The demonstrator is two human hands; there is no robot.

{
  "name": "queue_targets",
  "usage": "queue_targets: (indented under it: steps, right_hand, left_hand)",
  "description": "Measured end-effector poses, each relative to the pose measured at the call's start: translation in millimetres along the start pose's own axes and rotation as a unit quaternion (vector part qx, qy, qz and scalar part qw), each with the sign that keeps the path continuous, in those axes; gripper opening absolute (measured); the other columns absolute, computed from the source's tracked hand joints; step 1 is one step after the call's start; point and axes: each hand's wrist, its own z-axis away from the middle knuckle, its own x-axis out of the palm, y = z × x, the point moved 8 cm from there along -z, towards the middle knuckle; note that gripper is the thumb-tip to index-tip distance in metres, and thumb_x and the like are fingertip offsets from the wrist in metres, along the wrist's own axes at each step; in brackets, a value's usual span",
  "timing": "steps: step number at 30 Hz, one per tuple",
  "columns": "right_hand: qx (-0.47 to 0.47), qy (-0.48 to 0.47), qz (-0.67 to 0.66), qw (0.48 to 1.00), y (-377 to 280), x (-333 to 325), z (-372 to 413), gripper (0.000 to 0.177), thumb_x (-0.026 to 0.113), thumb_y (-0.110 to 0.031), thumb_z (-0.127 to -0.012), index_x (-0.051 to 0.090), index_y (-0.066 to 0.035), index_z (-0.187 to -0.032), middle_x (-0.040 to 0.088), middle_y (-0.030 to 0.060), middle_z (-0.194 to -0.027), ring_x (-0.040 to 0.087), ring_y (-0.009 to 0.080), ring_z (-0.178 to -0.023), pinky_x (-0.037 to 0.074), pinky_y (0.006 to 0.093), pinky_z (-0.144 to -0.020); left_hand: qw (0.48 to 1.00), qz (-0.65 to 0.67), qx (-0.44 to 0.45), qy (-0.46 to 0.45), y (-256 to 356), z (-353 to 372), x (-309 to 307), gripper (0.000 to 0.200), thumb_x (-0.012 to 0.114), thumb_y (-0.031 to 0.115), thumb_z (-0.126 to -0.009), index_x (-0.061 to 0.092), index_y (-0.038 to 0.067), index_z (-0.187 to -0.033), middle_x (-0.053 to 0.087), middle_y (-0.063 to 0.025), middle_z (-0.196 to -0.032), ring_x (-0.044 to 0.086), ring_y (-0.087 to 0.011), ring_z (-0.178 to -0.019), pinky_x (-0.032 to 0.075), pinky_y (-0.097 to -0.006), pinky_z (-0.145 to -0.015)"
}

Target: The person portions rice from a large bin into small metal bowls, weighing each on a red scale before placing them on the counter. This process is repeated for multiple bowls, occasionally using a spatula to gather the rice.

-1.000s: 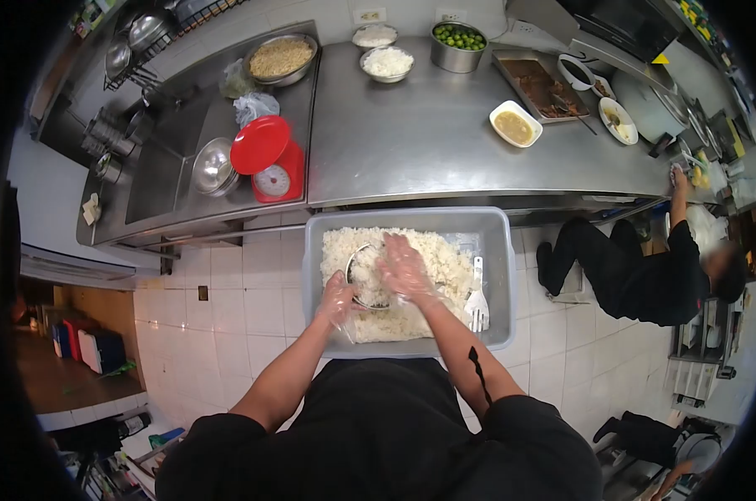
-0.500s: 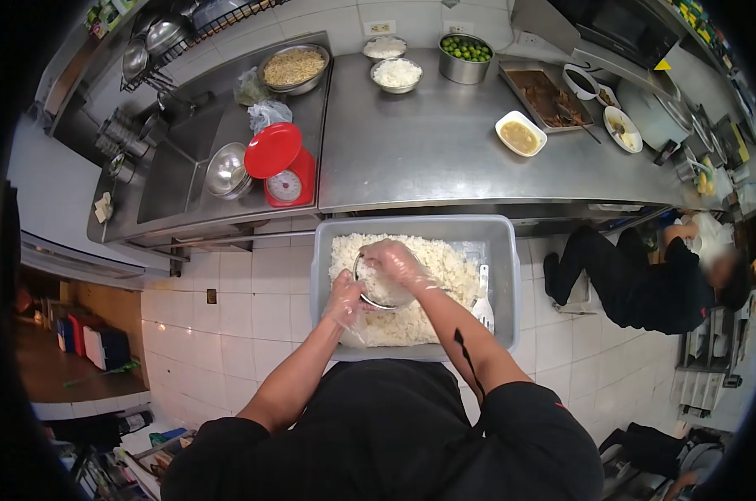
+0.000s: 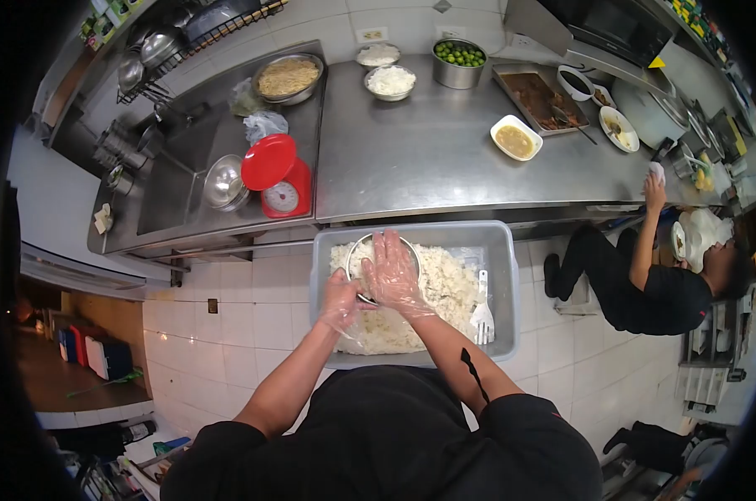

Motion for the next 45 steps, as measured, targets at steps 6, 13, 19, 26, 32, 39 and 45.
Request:
queue_targets:
  steps: [6, 13, 19, 26, 32, 39, 45]
  right_hand:
    - [-0.088, -0.054, 0.05, 0.993, -15.4, -8.3, -37.0, 0.059, 0.034, -0.039, -0.097, 0.032, 0.0, -0.142, 0.031, 0.0241, -0.146, 0.029, 0.0388, -0.137, 0.027, 0.0465, -0.108]
    - [0.099, -0.143, -0.12, 0.977, 61.6, -38.9, -26.9, 0.051, 0.041, -0.041, -0.095, 0.052, -0.003, -0.127, 0.051, 0.0241, -0.131, 0.048, 0.0358, -0.122, 0.035, 0.0458, -0.102]
    - [0.053, -0.354, 0.039, 0.933, 165.4, 131.0, 104.0, 0.048, 0.048, -0.041, -0.089, 0.058, -0.004, -0.119, 0.066, 0.0175, -0.107, 0.062, 0.0349, -0.102, 0.047, 0.0418, -0.092]
    - [0.064, -0.403, 0.066, 0.91, 174.9, 168.9, 207.1, 0.031, 0.058, -0.025, -0.075, 0.065, 0.0, -0.092, 0.067, 0.0215, -0.092, 0.064, 0.0363, -0.089, 0.052, 0.0432, -0.077]
    - [0.109, -0.396, 0.006, 0.912, 167.4, 150.6, 213.7, 0.031, 0.059, -0.019, -0.074, 0.058, 0.001, -0.099, 0.064, 0.0264, -0.094, 0.061, 0.0408, -0.093, 0.05, 0.0458, -0.082]
    - [0.149, -0.345, -0.023, 0.926, 143.5, 119.0, 201.7, 0.054, 0.061, -0.02, -0.078, 0.045, -0.002, -0.126, 0.062, 0.0281, -0.098, 0.06, 0.0421, -0.095, 0.048, 0.0468, -0.085]
    - [0.15, -0.338, -0.01, 0.929, 143.5, 123.6, 194.6, 0.045, 0.06, -0.016, -0.075, 0.05, 0.0, -0.116, 0.061, 0.0292, -0.1, 0.061, 0.0399, -0.097, 0.049, 0.0465, -0.085]
  left_hand:
    - [0.998, 0.034, 0.039, 0.046, 25.8, -5.8, -31.9, 0.024, 0.051, -0.001, -0.079, 0.036, 0.006, -0.097, 0.052, -0.0165, -0.093, 0.065, -0.0322, -0.074, 0.06, -0.047, -0.05]
    - [0.941, 0.143, 0.301, 0.054, 201.9, -22.6, -64.0, 0.029, 0.051, -0.002, -0.078, 0.039, -0.003, -0.105, 0.054, -0.0248, -0.104, 0.064, -0.0358, -0.085, 0.061, -0.0434, -0.055]
    - [0.943, 0.18, 0.248, 0.129, 265.7, -74.9, -109.1, 0.038, 0.045, -0.011, -0.074, 0.048, -0.008, -0.112, 0.052, -0.0222, -0.116, 0.061, -0.0387, -0.092, 0.059, -0.0501, -0.065]
    - [0.95, 0.205, 0.167, 0.165, 249.3, -88.5, -134.0, 0.043, 0.044, -0.013, -0.074, 0.05, -0.006, -0.116, 0.049, -0.0208, -0.122, 0.052, -0.0366, -0.108, 0.056, -0.0514, -0.077]
    - [0.953, 0.218, 0.16, 0.137, 245.6, -89.1, -141.3, 0.041, 0.047, -0.009, -0.076, 0.05, -0.001, -0.117, 0.049, -0.0177, -0.12, 0.051, -0.0369, -0.107, 0.056, -0.0491, -0.078]
    - [0.971, 0.16, 0.135, 0.117, 248.5, -73.5, -134.6, 0.035, 0.051, 0.0, -0.084, 0.049, -0.001, -0.118, 0.048, -0.0135, -0.122, 0.053, -0.03, -0.105, 0.058, -0.0434, -0.08]
    - [0.962, 0.135, 0.137, 0.192, 251.4, -54.0, -134.4, 0.033, 0.053, 0.002, -0.084, 0.049, -0.002, -0.116, 0.048, -0.0143, -0.116, 0.053, -0.0297, -0.104, 0.059, -0.0436, -0.078]
